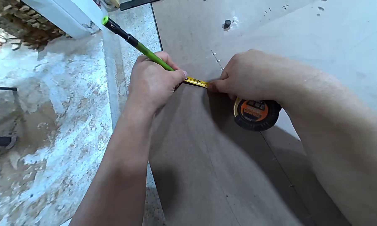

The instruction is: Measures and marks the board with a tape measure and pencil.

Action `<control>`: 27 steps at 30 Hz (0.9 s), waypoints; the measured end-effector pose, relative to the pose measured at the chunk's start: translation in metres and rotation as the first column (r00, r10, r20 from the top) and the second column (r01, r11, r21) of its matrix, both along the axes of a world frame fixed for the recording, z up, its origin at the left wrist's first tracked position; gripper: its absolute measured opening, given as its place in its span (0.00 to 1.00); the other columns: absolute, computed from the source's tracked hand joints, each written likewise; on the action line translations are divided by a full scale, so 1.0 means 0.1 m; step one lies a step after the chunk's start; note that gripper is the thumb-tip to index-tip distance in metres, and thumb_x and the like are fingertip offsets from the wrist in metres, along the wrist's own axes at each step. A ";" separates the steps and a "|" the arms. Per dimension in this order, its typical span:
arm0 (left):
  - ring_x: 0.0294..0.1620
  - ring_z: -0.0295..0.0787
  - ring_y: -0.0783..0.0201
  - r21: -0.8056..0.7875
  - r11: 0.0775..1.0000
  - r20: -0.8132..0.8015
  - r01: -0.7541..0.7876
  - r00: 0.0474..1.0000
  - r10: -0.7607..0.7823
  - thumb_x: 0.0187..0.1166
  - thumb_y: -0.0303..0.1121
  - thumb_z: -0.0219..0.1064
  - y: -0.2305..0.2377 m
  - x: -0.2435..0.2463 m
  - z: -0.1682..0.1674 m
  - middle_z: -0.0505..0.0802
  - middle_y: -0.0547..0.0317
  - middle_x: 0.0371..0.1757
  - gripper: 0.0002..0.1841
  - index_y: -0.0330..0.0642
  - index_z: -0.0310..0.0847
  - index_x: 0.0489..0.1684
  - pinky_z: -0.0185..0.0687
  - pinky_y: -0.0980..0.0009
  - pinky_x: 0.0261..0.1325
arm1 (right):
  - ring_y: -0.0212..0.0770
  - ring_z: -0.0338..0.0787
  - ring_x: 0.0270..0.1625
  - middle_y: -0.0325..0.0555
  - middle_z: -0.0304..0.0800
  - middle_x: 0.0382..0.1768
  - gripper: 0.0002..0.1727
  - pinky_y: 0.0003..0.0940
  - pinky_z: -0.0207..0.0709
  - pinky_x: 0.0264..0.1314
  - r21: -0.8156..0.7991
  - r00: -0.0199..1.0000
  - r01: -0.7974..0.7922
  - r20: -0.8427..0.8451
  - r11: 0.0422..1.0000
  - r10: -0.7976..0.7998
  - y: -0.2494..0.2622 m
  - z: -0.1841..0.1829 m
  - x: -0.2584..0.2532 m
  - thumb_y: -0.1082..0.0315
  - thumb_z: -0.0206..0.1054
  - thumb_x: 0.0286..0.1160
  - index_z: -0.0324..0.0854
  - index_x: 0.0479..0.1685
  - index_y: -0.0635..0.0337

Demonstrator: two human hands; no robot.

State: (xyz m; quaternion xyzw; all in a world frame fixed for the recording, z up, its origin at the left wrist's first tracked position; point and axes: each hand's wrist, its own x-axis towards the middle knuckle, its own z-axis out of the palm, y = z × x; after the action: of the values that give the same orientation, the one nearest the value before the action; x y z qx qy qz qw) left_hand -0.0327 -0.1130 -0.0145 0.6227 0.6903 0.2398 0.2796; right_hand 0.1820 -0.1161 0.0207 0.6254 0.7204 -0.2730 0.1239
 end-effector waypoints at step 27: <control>0.23 0.88 0.71 0.013 1.000 -0.005 -0.024 1.000 0.024 0.62 0.39 0.84 -0.20 -0.02 0.02 0.92 0.67 0.26 0.11 0.55 0.84 0.27 0.83 0.70 0.26 | 0.41 0.82 0.24 0.39 0.81 0.17 0.34 0.49 0.71 0.27 0.050 0.989 -0.146 0.016 0.988 0.146 -0.06 0.01 -0.03 0.34 0.55 0.87 0.84 0.17 0.47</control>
State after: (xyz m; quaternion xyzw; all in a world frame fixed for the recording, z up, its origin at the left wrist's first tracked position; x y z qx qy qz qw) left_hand -0.0349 -0.1330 -0.0121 0.6167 0.6970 0.2461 0.2706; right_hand 0.1788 -0.1222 0.0221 0.5756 0.7702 -0.2410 0.1321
